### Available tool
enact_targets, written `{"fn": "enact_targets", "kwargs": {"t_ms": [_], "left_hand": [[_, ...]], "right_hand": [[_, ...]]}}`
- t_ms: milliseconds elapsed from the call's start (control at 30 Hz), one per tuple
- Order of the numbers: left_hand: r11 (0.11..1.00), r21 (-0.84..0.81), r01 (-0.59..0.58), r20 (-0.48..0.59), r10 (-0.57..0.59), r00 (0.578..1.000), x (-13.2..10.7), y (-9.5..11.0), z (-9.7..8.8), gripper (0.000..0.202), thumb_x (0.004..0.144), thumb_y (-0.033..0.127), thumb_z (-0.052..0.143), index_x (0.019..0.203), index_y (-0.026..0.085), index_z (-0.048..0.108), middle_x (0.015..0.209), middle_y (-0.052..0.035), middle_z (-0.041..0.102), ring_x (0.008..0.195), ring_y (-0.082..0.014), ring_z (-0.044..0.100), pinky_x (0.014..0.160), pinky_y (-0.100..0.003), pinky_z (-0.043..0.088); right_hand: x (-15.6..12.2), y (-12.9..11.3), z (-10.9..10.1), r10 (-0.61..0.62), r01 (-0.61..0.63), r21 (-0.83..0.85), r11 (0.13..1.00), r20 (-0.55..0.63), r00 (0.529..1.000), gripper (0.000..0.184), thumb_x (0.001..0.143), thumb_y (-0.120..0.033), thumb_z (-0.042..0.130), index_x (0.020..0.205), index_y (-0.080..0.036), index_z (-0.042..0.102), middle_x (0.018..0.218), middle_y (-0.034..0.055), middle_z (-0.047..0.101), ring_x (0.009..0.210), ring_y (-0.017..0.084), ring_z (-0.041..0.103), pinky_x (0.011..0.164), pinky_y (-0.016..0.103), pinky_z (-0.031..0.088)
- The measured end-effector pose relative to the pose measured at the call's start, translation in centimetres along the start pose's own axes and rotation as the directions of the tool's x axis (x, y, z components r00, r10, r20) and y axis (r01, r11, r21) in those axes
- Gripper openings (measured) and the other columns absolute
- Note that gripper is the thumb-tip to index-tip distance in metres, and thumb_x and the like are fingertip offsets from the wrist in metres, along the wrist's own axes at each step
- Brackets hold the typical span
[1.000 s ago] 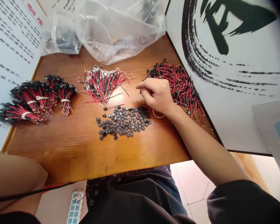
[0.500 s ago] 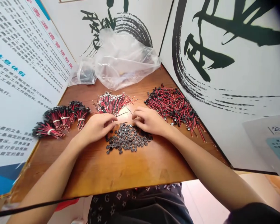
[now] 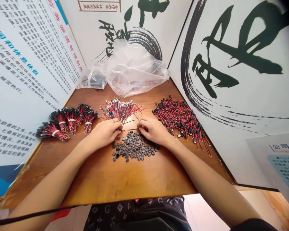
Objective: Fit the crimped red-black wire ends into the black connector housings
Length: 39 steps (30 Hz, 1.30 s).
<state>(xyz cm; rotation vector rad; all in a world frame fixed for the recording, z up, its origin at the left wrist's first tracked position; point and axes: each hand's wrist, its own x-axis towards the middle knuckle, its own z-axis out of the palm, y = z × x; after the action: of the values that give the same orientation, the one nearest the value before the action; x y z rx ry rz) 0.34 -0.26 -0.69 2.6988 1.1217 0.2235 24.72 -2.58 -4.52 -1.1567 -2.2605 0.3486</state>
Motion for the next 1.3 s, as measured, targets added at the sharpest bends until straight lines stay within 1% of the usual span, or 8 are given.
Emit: {"fn": "enact_targets", "kwargs": {"t_ms": [167, 300, 500, 767, 933, 1100, 1200, 1300], "left_hand": [[0.998, -0.065, 0.002, -0.098, -0.009, 0.995, 0.1, -0.5, -0.3, 0.013, 0.081, 0.016, 0.05, 0.08, 0.017, 0.064, 0.074, -0.0041, 0.065, 0.069, -0.0189, 0.06, 0.066, -0.031, 0.045], [0.962, -0.273, 0.024, -0.235, -0.091, 0.968, 0.1, -0.7, -0.8, 0.008, 0.079, 0.019, 0.057, 0.075, 0.017, 0.063, 0.065, -0.0009, 0.067, 0.058, -0.0149, 0.06, 0.058, -0.026, 0.046], [0.78, -0.623, 0.06, -0.461, -0.428, 0.777, 0.1, -1.3, -0.9, 0.006, 0.075, 0.021, 0.067, 0.077, 0.016, 0.064, 0.069, -0.001, 0.067, 0.057, -0.0127, 0.059, 0.055, -0.024, 0.049], [0.772, -0.634, 0.045, -0.529, -0.476, 0.703, 0.4, -1.9, -0.3, 0.005, 0.073, 0.016, 0.069, 0.077, 0.017, 0.066, 0.073, -0.0015, 0.068, 0.063, -0.0137, 0.062, 0.06, -0.026, 0.05], [0.78, -0.624, 0.036, -0.548, -0.47, 0.692, 0.6, -1.8, -0.2, 0.007, 0.073, 0.016, 0.07, 0.079, 0.019, 0.066, 0.074, -0.0011, 0.068, 0.064, -0.0142, 0.062, 0.06, -0.027, 0.051], [0.669, -0.741, -0.044, -0.544, -0.561, 0.624, 1.1, -2.4, 0.0, 0.016, 0.075, 0.018, 0.068, 0.09, 0.018, 0.064, 0.077, -0.0016, 0.064, 0.059, -0.0121, 0.06, 0.051, -0.024, 0.05], [0.608, -0.791, -0.066, -0.524, -0.618, 0.586, 1.3, -2.9, 0.0, 0.016, 0.075, 0.017, 0.066, 0.091, 0.018, 0.064, 0.073, -0.0009, 0.062, 0.058, -0.0109, 0.058, 0.051, -0.023, 0.05], [0.549, -0.826, -0.129, -0.509, -0.626, 0.59, 1.3, -2.9, -0.2, 0.023, 0.074, 0.013, 0.066, 0.094, 0.022, 0.06, 0.075, 0.0007, 0.06, 0.056, -0.0105, 0.058, 0.048, -0.023, 0.049]], "right_hand": [[1.4, 1.2, -0.2, 0.062, -0.058, 0.067, 0.996, -0.054, 0.997, 0.013, 0.081, -0.008, 0.054, 0.087, -0.017, 0.063, 0.084, 0.0026, 0.061, 0.071, 0.014, 0.052, 0.07, 0.026, 0.037], [4.1, 1.3, -0.2, 0.092, -0.091, 0.029, 0.995, -0.047, 0.995, 0.018, 0.08, -0.008, 0.053, 0.091, -0.018, 0.065, 0.084, 0.002, 0.065, 0.073, 0.014, 0.054, 0.071, 0.026, 0.037], [7.3, -0.7, 1.7, 0.296, -0.284, -0.143, 0.948, 0.069, 0.953, 0.014, 0.083, -0.026, 0.056, 0.077, -0.019, 0.066, 0.08, 0.0053, 0.069, 0.073, 0.017, 0.058, 0.064, 0.027, 0.036], [8.5, -2.3, 3.4, 0.488, -0.456, -0.282, 0.844, 0.049, 0.872, 0.021, 0.084, -0.026, 0.052, 0.093, -0.015, 0.068, 0.091, 0.0169, 0.07, 0.082, 0.029, 0.066, 0.066, 0.035, 0.045], [8.1, -2.6, 1.8, 0.456, -0.415, -0.316, 0.853, 0.065, 0.888, 0.023, 0.083, -0.023, 0.05, 0.094, -0.012, 0.067, 0.094, 0.0202, 0.068, 0.085, 0.03, 0.064, 0.07, 0.037, 0.045], [7.6, -2.2, -0.3, 0.336, -0.32, -0.289, 0.903, 0.006, 0.942, 0.013, 0.08, -0.017, 0.05, 0.086, -0.014, 0.062, 0.085, 0.0156, 0.065, 0.073, 0.023, 0.057, 0.063, 0.032, 0.039], [7.2, -1.8, -0.6, 0.279, -0.276, -0.156, 0.948, -0.006, 0.96, 0.012, 0.077, -0.011, 0.05, 0.085, -0.016, 0.056, 0.076, 0.008, 0.061, 0.067, 0.018, 0.051, 0.061, 0.029, 0.036], [5.8, -1.8, -0.8, 0.193, -0.191, 0.105, 0.976, -0.012, 0.981, 0.02, 0.073, -0.005, 0.047, 0.087, -0.017, 0.053, 0.069, -0.0004, 0.056, 0.063, 0.013, 0.048, 0.064, 0.026, 0.037]]}}
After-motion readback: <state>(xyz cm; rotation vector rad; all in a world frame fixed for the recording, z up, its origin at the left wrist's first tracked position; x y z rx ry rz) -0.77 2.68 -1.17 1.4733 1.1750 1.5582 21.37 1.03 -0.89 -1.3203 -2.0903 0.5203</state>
